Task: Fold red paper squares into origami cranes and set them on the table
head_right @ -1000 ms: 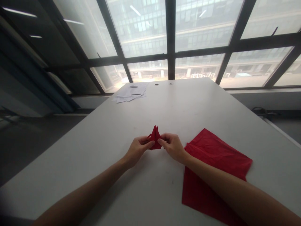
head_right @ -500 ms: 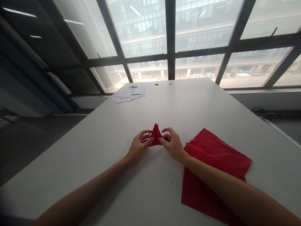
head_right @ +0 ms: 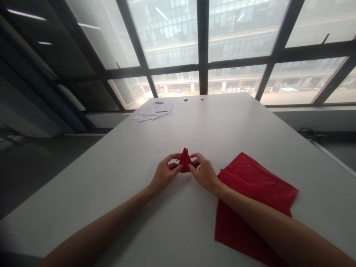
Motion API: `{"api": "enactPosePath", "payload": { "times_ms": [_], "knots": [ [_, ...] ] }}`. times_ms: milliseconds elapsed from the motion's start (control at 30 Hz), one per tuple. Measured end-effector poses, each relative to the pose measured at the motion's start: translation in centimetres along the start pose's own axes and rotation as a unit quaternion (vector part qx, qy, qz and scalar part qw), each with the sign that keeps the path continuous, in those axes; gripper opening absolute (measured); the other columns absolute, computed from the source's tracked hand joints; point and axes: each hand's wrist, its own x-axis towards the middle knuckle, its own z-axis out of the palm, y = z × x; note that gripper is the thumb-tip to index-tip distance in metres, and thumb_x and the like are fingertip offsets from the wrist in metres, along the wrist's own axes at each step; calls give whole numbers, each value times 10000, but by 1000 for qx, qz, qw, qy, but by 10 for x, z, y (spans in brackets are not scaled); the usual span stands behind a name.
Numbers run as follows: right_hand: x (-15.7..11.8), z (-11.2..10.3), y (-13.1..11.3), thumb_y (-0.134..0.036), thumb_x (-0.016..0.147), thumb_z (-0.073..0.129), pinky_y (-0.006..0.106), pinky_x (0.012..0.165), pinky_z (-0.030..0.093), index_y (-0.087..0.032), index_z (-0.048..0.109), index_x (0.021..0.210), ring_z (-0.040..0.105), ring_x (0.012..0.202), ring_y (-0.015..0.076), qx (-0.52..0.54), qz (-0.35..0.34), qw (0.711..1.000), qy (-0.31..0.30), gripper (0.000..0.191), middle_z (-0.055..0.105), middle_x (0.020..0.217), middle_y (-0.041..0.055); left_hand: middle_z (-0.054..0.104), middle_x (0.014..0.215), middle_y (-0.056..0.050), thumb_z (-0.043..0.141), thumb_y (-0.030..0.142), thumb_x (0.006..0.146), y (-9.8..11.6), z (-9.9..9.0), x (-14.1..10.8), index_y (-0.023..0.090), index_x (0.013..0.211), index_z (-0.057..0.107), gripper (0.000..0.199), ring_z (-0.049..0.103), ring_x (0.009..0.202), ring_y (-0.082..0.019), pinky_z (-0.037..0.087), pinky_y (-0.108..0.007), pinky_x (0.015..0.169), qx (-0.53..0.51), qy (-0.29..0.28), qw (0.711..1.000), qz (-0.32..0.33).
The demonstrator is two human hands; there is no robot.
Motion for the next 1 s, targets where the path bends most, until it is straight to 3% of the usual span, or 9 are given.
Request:
{"api": "enactPosePath", "payload": {
  "times_ms": [100, 200, 300, 367, 467, 667, 900, 1000],
  "knots": [
    [-2, -4, -1, -249, 848, 625, 288, 605, 428, -231, 646, 1032, 616, 635, 167, -152, 5, 988, -19, 185, 705, 761, 6, 623, 1176, -95, 699, 256, 821, -1, -3, -1, 198, 1198, 622, 390, 667, 818, -174, 574, -319, 723, 134, -9, 990, 33],
    [-4, -6, -2, -225, 851, 621, 315, 705, 438, -227, 683, 927, 630, 827, 211, -285, -20, 958, -21, 98, 698, 888, 51, 623, 1127, -75, 739, 211, 774, -1, -5, -2, 229, 1165, 662, 399, 619, 948, -218, 522, -374, 873, 295, 13, 951, 97],
    [-6, -6, -3, -217, 860, 618, 324, 781, 432, -218, 687, 892, 600, 977, 238, -342, -42, 939, -26, 76, 672, 992, 78, 641, 1045, -59, 732, 245, 798, -1, -4, -3, 240, 1066, 703, 269, 588, 1006, -243, 459, -394, 943, 369, 8, 923, 107],
    [-6, -6, -2, -230, 872, 615, 317, 761, 426, -218, 681, 880, 606, 921, 224, -342, -36, 939, -36, 67, 671, 950, 68, 651, 1017, -56, 723, 322, 827, -1, -3, -3, 237, 1014, 713, 206, 585, 993, -248, 448, -388, 924, 387, -2, 917, 95],
    [-5, -6, -1, -248, 864, 639, 304, 698, 411, -222, 677, 895, 611, 803, 200, -323, -13, 945, -41, 55, 677, 856, 42, 658, 1038, -65, 767, 426, 787, -4, -2, -3, 234, 1101, 690, 376, 572, 1007, -269, 433, -396, 908, 411, -3, 908, 81],
    [0, -8, 1, -197, 805, 681, 305, 719, 417, -218, 691, 1070, 619, 804, 198, -285, 10, 957, -51, 266, 700, 893, 45, 644, 1073, -71, 791, 475, 750, -10, -2, 0, 259, 1198, 669, 512, 558, 1017, -283, 410, -406, 914, 426, 1, 902, 64],
    [3, -9, 11, -192, 741, 725, 280, 631, 404, -246, 653, 1137, 576, 662, 155, -199, 32, 979, -41, 406, 682, 814, -11, 652, 1119, -53, 815, 344, 748, -9, -3, -1, 295, 1243, 627, 532, 554, 1065, -284, 398, -398, 923, 398, 3, 915, 64],
    [3, -10, 11, -173, 728, 719, 269, 613, 402, -247, 629, 1153, 568, 639, 143, -166, 35, 984, -45, 440, 675, 790, -25, 665, 1137, -35, 832, 267, 720, -9, -3, -2, 273, 1173, 624, 499, 556, 1075, -273, 394, -395, 925, 370, 5, 927, 69]
  ]
}}
